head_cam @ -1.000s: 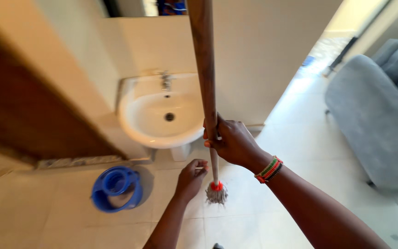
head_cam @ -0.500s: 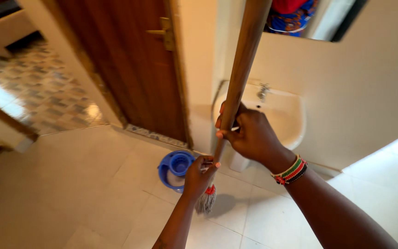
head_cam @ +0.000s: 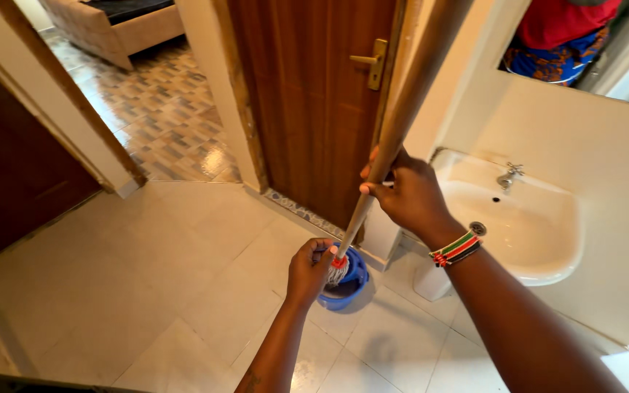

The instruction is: The person mops a tiled hallway and wash area using a mop and a blue bucket filled with soapy water.

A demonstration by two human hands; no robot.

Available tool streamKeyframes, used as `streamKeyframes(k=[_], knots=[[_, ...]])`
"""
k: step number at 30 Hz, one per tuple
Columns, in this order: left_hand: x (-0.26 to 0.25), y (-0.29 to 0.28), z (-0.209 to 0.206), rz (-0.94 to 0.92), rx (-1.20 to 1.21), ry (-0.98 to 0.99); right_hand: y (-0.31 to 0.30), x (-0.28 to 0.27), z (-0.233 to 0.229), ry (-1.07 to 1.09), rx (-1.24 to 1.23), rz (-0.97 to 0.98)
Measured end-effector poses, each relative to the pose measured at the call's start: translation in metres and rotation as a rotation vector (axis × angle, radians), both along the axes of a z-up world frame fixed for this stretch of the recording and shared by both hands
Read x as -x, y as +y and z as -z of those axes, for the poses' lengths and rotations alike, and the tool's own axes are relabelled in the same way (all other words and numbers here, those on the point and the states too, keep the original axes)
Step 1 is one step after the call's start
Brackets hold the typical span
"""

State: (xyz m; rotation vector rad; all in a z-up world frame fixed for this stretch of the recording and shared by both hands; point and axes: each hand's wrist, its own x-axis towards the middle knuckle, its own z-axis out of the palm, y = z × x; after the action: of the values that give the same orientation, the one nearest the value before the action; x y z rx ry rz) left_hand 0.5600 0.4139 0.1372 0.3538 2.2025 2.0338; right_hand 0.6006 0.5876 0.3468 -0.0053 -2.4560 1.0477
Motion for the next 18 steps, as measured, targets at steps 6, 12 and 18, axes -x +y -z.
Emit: streamKeyframes(k=[6,12,18], knots=[[0.012,-0.021,0.024,0.010,-0.041,-0.018,-0.005,0.028,0.071,-0.054,0.003,0.028],[0.012,-0.021,0.039,0.044,0.049,-0.072,-0.021,0.026,0.085,-0.074,0.072,0.008],[0.010,-0.001,0.061,0.137,-0.157,-0.133,-0.029,0.025,0.098,-0.123,0.376,-0.048]])
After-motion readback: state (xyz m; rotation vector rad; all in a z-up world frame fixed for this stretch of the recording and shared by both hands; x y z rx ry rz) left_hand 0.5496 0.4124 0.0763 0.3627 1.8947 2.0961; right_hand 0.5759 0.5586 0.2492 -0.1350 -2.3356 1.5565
